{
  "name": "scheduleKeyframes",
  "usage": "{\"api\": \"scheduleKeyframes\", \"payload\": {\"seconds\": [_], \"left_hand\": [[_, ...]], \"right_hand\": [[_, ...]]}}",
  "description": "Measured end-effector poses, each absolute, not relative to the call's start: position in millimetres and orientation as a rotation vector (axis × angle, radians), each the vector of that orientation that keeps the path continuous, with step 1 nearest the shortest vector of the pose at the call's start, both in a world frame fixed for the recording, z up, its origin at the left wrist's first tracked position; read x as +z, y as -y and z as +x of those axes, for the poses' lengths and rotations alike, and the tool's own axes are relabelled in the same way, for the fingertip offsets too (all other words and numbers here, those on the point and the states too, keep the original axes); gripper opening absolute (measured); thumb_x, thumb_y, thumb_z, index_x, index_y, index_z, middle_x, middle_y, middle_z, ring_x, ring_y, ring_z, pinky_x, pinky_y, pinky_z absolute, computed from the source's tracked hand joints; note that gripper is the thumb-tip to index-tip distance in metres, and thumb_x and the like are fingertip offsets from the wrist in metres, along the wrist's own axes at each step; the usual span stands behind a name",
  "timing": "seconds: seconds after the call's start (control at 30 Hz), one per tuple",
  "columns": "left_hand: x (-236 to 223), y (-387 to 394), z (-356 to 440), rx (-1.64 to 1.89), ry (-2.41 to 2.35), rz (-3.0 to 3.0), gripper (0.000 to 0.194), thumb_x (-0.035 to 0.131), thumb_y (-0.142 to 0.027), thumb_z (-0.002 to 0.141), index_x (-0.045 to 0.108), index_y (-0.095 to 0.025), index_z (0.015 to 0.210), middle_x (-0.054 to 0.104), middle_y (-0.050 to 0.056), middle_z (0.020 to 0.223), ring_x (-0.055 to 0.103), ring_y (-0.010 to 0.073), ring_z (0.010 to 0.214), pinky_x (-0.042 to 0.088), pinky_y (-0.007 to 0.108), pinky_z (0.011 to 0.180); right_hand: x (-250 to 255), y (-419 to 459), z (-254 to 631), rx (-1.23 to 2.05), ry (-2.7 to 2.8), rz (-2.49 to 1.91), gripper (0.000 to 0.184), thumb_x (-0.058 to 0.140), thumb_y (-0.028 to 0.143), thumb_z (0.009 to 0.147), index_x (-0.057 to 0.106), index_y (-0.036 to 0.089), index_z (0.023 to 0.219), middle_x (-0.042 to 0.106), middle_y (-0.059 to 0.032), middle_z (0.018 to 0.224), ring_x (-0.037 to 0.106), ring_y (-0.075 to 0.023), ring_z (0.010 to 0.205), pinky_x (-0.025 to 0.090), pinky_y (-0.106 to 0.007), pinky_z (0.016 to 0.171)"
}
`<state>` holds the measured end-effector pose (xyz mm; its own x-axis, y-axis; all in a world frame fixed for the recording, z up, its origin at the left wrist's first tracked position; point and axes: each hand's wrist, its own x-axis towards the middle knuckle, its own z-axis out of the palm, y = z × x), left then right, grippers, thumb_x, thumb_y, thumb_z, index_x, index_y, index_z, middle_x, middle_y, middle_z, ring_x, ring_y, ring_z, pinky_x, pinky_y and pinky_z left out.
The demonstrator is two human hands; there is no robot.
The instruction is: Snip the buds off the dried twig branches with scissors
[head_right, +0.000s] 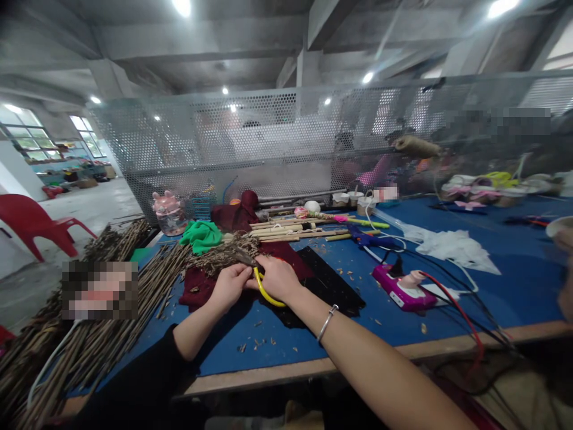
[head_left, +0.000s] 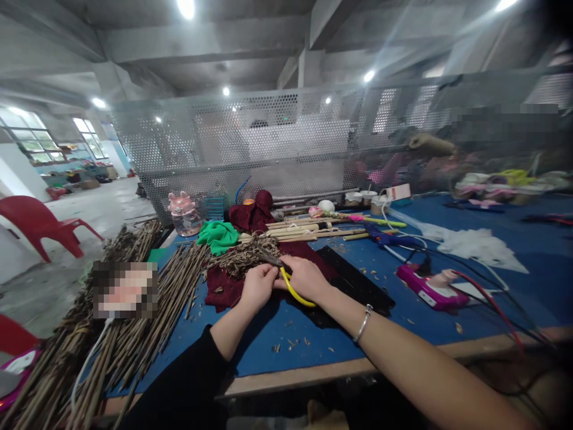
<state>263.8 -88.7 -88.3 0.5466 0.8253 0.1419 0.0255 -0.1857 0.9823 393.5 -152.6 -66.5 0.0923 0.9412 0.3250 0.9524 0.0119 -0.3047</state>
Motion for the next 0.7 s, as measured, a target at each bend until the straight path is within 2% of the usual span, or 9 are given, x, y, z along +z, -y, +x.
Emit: {"api": "scheduleKeyframes", "payload": {"seconds": [0.3,0.57,0.7], "left_hand": [[-92.4,85.7,263.7,0.872,-0.773,1.625,0.026,0.052,-0.037,0.073,0.061,-0.014,0.064,0.058,-0.001,0.054,0.047,0.0089,0.048,0.035,0.019,0.047],[-82.5,89.9,260.9,0.879,-0.913,1.839,0.031,0.049,-0.037,0.075,0.062,-0.013,0.060,0.060,0.001,0.056,0.048,0.0102,0.049,0.034,0.021,0.049],[-81.4,90.6,259.4,0.877,-0.927,1.942,0.032,0.047,-0.036,0.076,0.063,-0.013,0.061,0.055,-0.001,0.052,0.043,0.0090,0.049,0.030,0.020,0.049]], "right_hand": [[-71.5,150.5,395.3,0.017,1.854,-1.993,0.038,0.052,0.057,0.076,0.056,0.024,0.095,0.065,-0.0039,0.079,0.062,-0.0201,0.074,0.034,-0.024,0.057],[-71.7,151.2,391.5,-0.223,1.937,-1.967,0.062,0.056,0.061,0.069,0.048,0.016,0.111,0.056,-0.0095,0.093,0.055,-0.0220,0.083,0.038,-0.029,0.069],[-71.6,150.6,391.5,-0.205,1.926,-1.995,0.062,0.056,0.061,0.069,0.048,0.017,0.111,0.055,-0.0101,0.093,0.055,-0.0221,0.083,0.038,-0.029,0.070]]}}
